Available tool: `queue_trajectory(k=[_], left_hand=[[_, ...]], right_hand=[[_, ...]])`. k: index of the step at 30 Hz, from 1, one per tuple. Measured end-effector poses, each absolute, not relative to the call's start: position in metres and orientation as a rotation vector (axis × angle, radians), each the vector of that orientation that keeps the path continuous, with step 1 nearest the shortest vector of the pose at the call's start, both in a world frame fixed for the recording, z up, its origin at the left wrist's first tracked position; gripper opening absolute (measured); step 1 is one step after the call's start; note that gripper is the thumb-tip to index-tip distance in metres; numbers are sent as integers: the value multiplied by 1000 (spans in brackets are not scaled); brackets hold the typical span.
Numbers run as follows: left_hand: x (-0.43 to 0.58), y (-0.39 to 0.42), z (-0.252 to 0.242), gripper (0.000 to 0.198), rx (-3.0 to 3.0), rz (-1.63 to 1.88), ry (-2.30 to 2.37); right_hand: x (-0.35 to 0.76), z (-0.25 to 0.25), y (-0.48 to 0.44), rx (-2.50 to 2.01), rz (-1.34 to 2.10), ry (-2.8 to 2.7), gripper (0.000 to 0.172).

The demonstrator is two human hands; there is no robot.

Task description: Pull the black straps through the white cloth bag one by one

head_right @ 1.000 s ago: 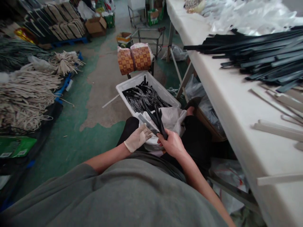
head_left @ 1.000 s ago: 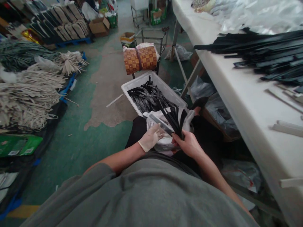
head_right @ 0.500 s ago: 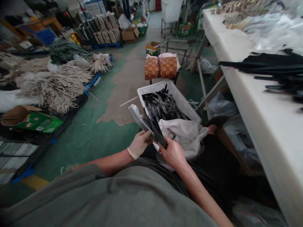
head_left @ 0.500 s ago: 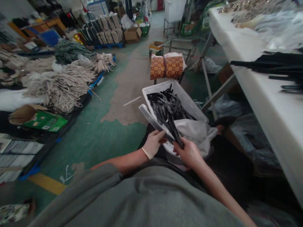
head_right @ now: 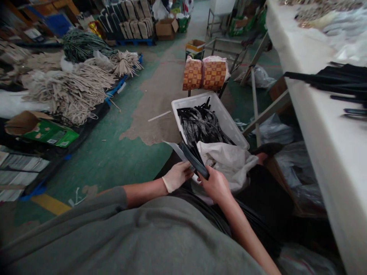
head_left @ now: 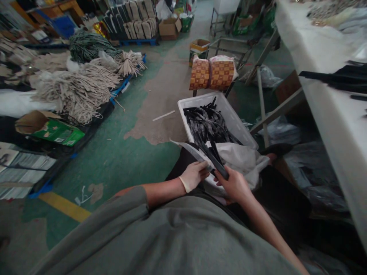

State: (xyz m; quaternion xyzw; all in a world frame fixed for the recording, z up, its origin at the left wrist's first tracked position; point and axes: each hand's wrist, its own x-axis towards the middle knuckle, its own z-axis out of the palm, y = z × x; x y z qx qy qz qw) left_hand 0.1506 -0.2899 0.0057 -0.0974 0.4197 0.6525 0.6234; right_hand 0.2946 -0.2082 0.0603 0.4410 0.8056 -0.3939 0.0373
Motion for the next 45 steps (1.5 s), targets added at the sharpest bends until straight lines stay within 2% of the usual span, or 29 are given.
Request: queue_trajectory(k=[4,9,16,22,27,32,37,41,45], left_hand=[[135,-288,8,37,-243,1590,1018],[155,-287,1,35,-205,1471,962],[135,-278,11,21,-237,1548,1034],[159,-280,12,27,-172,1387,1018],[161,-276,12,29,-138,1405,1027],[141,-271,9,20,-187,1442,1077],[152,-270,14,6,-327,1338,1057],[152,-272,22,11,-410,1215,938],[154,-279,24,12,-377,1164,848]], right_hand=[[318,63,-206,1316,-1239,2383,27],[303,63,-212,1417,-1094,2422,21],[322,67,-207,1419,-1426,2241,19],[314,59,-209,1482,-1334,2331,18],[314,63,-206,1518,-1645,2209,15],[340,74,-211,1584,-1873,2045,13],[345,72,-215,1490,-1922,2159,19],[353,64,-211,1389,-2191,2257,29],[348,55,-206,1398,-2156,2510,30]])
